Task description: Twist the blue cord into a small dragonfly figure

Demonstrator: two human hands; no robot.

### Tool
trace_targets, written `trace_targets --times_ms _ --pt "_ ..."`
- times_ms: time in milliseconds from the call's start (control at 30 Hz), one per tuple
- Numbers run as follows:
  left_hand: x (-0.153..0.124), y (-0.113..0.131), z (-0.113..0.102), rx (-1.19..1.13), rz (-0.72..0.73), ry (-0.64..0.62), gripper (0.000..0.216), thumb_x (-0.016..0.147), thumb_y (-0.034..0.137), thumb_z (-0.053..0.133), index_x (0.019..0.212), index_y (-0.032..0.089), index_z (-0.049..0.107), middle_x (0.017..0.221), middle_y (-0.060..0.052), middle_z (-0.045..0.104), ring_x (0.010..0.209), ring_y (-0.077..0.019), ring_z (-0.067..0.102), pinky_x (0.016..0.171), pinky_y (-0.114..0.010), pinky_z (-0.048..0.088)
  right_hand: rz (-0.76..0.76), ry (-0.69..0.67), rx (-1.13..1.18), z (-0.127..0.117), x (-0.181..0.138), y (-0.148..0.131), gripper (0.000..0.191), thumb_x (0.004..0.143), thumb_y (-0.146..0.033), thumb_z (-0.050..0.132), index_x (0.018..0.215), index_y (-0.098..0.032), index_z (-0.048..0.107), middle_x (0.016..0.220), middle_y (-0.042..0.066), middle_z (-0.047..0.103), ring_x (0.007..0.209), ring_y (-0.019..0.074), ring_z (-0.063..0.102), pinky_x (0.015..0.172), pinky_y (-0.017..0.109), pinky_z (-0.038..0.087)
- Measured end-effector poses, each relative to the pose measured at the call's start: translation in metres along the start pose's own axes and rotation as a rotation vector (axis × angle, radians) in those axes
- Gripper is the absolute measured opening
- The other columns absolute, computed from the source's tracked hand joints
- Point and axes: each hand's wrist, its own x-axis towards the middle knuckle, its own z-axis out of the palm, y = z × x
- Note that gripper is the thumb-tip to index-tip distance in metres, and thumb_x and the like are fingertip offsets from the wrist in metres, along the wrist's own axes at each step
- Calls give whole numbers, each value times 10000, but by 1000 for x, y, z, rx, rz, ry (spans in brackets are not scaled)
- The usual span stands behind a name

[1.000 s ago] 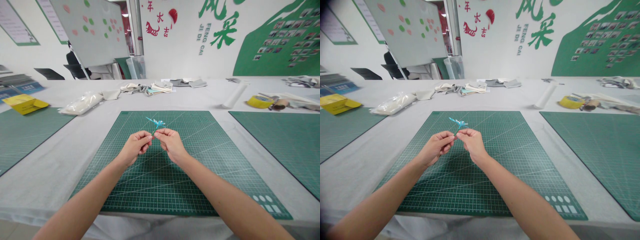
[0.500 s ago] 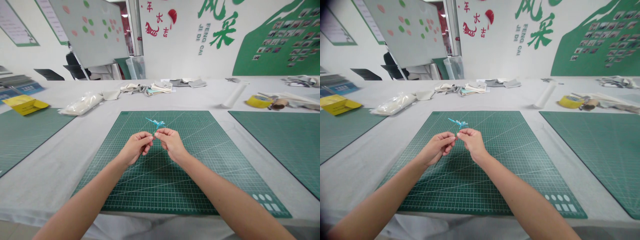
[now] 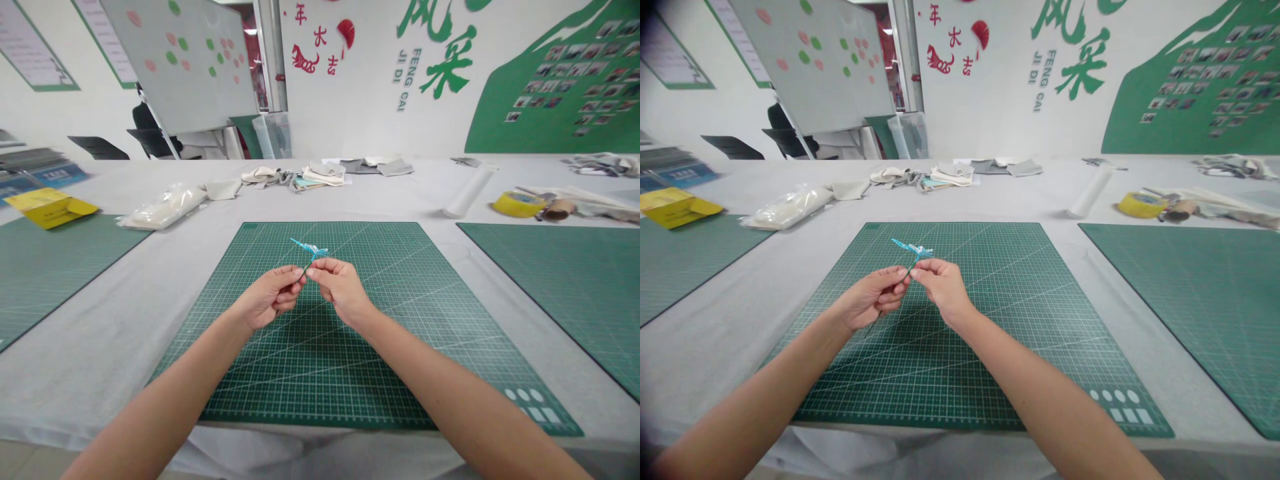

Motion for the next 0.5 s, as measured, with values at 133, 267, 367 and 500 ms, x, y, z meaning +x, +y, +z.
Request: trace_targets --times_ms 133,267,367,500 --pt "-1 0 0 -2 -17 2 165 857 215 587 743 96 593 588 32 479 369 11 281 339 -111 174 -8 3 -10 -1 0 2 181 679 -283 727 737 -150 619 471 -82 447 352 15 237 343 205 119" --pt "-2 1 1 -22 -18 -27 162 868 222 566 792 87 614 621 26 490 385 6 304 340 -114 181 -1 -15 -7 -1 1 1 175 693 -277 715 756 -145 618 552 -46 553 361 9 246 348 203 118" --pt "-4 3 2 -20 -18 -49 139 860 202 572 804 83 618 622 32 486 387 9 300 347 -119 190 -8 -12 -13 -1 1 -1 183 687 -279 720 756 -143 618 577 -38 570 367 9 255 350 202 127" --pt "-4 4 0 -4 -27 -47 110 843 190 590 778 101 599 612 38 489 377 11 273 352 -129 167 -22 -5 -19 -1 0 0 178 686 -281 723 755 -150 625 509 -67 498 364 16 244 351 204 129"
